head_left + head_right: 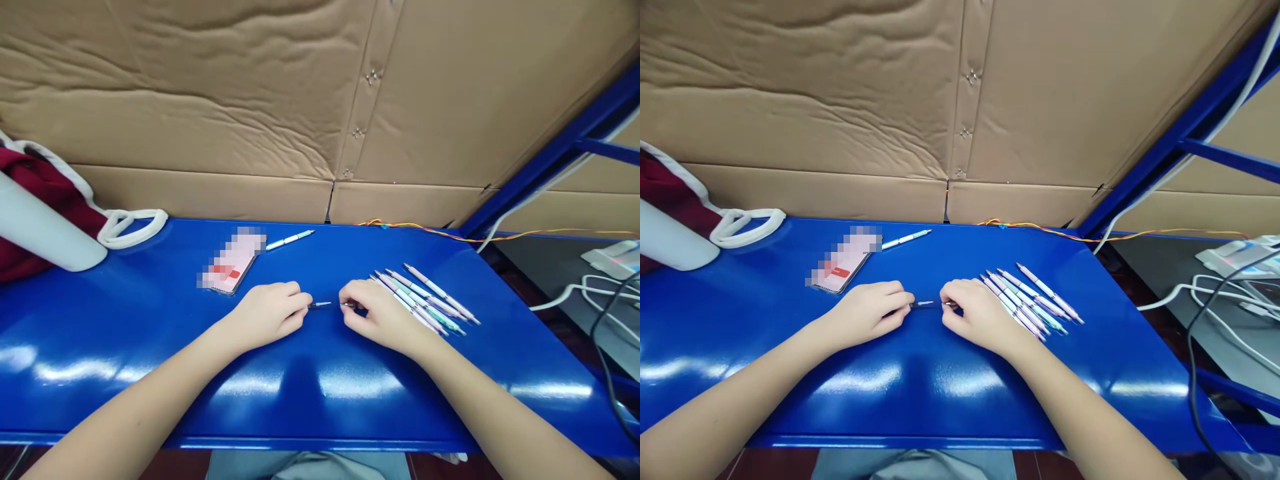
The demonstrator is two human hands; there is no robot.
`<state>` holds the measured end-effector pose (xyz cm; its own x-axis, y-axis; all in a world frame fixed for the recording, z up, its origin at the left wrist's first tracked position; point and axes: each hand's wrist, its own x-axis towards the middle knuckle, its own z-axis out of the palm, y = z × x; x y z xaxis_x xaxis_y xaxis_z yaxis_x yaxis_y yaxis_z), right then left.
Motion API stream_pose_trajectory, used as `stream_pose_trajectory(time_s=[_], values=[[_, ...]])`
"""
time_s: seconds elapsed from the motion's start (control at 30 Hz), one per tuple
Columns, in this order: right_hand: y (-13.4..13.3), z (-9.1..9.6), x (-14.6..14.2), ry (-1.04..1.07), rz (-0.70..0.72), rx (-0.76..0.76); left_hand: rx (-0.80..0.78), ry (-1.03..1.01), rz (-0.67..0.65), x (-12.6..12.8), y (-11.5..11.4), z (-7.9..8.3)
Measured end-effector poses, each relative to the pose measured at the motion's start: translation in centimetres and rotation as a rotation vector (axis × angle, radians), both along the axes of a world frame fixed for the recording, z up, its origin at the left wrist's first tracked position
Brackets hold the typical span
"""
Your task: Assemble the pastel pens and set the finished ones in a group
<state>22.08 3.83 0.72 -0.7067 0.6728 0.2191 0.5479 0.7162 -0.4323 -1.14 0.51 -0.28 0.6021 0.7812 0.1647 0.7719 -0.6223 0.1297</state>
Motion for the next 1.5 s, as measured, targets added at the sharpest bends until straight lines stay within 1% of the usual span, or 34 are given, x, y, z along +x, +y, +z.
stream_pose_trajectory(time_s=[0.13, 0.23, 0.3, 0.37, 0.43, 0.53, 0.63, 0.73, 0.83, 0.93, 1.0, 1.07, 1.17, 1.27, 1.33, 1.4, 1.5], values=[[0.6, -0.1, 0.5, -0.021, -0.043, 0.005, 0.039, 0.048, 0.048, -0.4, 0.8, -0.6], [0.5, -0.5, 0.3, -0.021, -0.038, 0.011, 0.053, 0.044, 0.038, -0.6, 1.2, -1.0], [0.2, -0.8, -0.1, 0.003, -0.022, -0.005, 0.062, 0.013, 0.029, -0.6, 1.2, -1.0], [-0.1, -1.1, -0.5, 0.064, -0.012, -0.061, 0.071, -0.042, 0.036, -0.3, 1.0, -0.8], [-0.5, -1.4, -0.9, 0.139, -0.011, -0.158, 0.066, -0.109, 0.026, 0.1, 0.5, -0.5], [-1.1, -1.6, -1.4, 0.208, -0.009, -0.26, 0.029, -0.186, -0.047, 0.9, -0.2, -0.3], [-1.3, -1.6, -1.5, 0.204, 0.004, -0.271, 0.005, -0.204, -0.088, 1.3, -0.4, -0.4], [-1.1, -1.2, -1.1, 0.175, 0.013, -0.278, 0.003, -0.172, -0.084, 1.2, -0.4, -0.5], [-0.3, -0.7, -0.4, 0.083, 0.04, -0.249, 0.005, -0.133, -0.058, 1.2, -0.4, -0.5], [0.6, -0.5, 0.3, -0.072, 0.059, -0.135, -0.012, -0.108, -0.048, 1.2, -0.3, -0.6], [0.9, -0.4, 0.6, -0.136, 0.072, -0.085, -0.03, -0.101, -0.05, 1.2, -0.3, -0.7], [0.9, -0.3, 0.7, -0.146, 0.055, -0.058, -0.033, -0.104, -0.048, 0.9, -0.2, -0.5], [0.2, -0.1, 0.2, -0.117, 0.018, -0.005, -0.009, -0.113, -0.016, 0.0, 0.0, 0.3], [-0.8, -0.3, -0.8, -0.126, 0.051, 0.034, -0.008, -0.075, 0.057, -1.3, 0.2, 1.2], [-1.3, -0.7, -1.6, -0.149, 0.075, 0.028, -0.043, -0.028, 0.1, -1.9, 0.3, 1.4], [-1.6, -1.1, -2.1, -0.166, 0.07, 0.026, -0.108, 0.005, 0.111, -2.2, 0.4, 1.4], [-1.6, -1.6, -2.3, -0.176, 0.063, 0.051, -0.174, -0.001, 0.121, -2.2, 0.4, 1.2]])
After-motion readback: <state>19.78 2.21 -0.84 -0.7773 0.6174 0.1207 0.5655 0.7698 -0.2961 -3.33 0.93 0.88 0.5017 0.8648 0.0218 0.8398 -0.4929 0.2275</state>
